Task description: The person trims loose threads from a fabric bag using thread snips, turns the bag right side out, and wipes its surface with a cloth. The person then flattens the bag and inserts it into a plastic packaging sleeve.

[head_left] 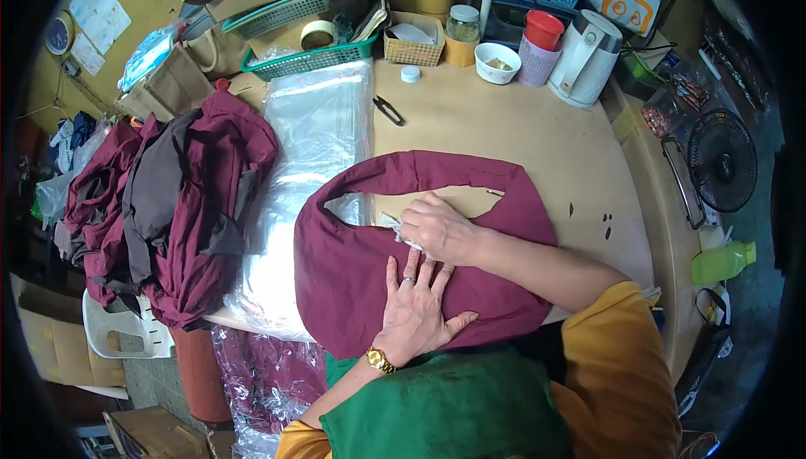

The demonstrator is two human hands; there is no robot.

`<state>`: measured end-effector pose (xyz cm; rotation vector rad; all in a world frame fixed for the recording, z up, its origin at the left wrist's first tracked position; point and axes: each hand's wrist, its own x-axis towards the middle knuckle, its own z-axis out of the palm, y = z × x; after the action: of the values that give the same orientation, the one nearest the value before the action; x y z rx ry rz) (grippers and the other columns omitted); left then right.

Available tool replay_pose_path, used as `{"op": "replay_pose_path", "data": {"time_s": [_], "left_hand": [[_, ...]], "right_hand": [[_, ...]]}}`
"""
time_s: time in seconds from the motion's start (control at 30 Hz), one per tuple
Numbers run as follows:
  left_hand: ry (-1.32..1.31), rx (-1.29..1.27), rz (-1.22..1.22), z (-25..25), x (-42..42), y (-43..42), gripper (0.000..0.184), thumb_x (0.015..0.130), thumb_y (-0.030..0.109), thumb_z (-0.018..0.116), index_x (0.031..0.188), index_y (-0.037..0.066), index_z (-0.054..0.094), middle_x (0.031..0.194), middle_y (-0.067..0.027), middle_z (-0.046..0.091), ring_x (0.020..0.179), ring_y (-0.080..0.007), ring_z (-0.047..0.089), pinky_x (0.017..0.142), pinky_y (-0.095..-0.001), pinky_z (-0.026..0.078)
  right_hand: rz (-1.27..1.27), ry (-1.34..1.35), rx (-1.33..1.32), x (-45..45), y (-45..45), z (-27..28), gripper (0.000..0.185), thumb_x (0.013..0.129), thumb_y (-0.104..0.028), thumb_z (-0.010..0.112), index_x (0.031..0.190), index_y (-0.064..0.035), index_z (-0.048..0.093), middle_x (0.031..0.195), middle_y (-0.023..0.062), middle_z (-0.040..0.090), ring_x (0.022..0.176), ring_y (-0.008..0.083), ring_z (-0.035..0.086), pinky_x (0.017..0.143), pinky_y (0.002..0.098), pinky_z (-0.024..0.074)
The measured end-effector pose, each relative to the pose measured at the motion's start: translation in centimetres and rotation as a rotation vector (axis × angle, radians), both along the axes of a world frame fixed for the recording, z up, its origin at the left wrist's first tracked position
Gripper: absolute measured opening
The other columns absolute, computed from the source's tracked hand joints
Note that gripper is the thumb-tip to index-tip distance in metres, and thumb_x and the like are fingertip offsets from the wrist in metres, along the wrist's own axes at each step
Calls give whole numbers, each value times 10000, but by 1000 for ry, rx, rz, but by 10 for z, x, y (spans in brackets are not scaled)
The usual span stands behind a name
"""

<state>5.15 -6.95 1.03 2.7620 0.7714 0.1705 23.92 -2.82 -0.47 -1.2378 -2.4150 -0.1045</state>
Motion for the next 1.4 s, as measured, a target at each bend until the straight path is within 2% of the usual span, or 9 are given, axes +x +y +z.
{"op": "replay_pose_path", "data": {"time_s": [0.07,0.3,0.4,0.53,0.67,0.87,1.07,1.33,1.4], "left_hand": [[-12,-7,4,1,0,0,925,788,708,600,1438,65,462,1465,-202,414,1428,-404,293,1148,-620,173],[-97,7,-12,0,-1,1,910,804,697,592,1436,56,460,1452,-218,431,1414,-404,323,1163,-559,204],[-72,1,-5,0,-1,1,916,808,699,588,1442,53,449,1455,-218,427,1418,-402,316,1166,-550,203],[-53,-25,-6,-1,-3,1,918,811,698,584,1446,51,443,1449,-223,428,1417,-400,315,1167,-553,198],[-72,-2,-6,0,0,3,924,803,702,588,1443,51,447,1444,-215,433,1407,-402,326,1165,-553,200],[-36,-7,-11,-1,-1,2,932,801,715,577,1450,60,441,1457,-209,420,1401,-399,329,1161,-548,207],[-78,20,3,-1,0,2,916,800,715,578,1427,56,470,1454,-205,424,1402,-395,331,1161,-544,208],[-59,0,10,-4,-2,-1,925,808,711,573,1451,61,440,1478,-204,408,1417,-384,317,1167,-541,199],[-82,20,0,-2,-2,0,918,816,705,569,1455,60,435,1482,-202,405,1418,-382,318,1169,-537,198]], "right_hand": [[-3,110,-16,-3,0,-5,118,781,-132,622,889,-94,647,879,35,594,934,225,583,867,368,432],[-160,-166,-149,35,-33,46,178,776,-158,639,927,-76,686,988,81,610,953,253,589,840,400,474],[-39,90,34,15,-15,1,152,779,-149,632,900,-74,685,1004,79,598,983,249,577,818,395,468],[-64,67,-35,14,-29,3,148,781,-118,623,910,-74,680,1068,62,609,974,232,573,845,377,420],[-21,95,29,27,-30,3,163,738,-91,664,898,-68,681,882,58,585,883,230,568,805,363,421],[8,135,-16,5,-4,-7,54,758,-112,615,779,-63,611,901,73,594,917,253,576,849,375,431],[-26,54,-98,27,-20,4,42,771,-89,618,803,-61,622,898,74,595,912,259,578,843,387,437],[-27,160,24,21,-20,2,94,727,-100,655,809,-58,635,903,74,598,919,257,577,836,401,438],[-156,-100,-212,41,-34,34,107,708,-100,691,813,-91,671,897,57,612,929,240,582,793,399,428]]}}
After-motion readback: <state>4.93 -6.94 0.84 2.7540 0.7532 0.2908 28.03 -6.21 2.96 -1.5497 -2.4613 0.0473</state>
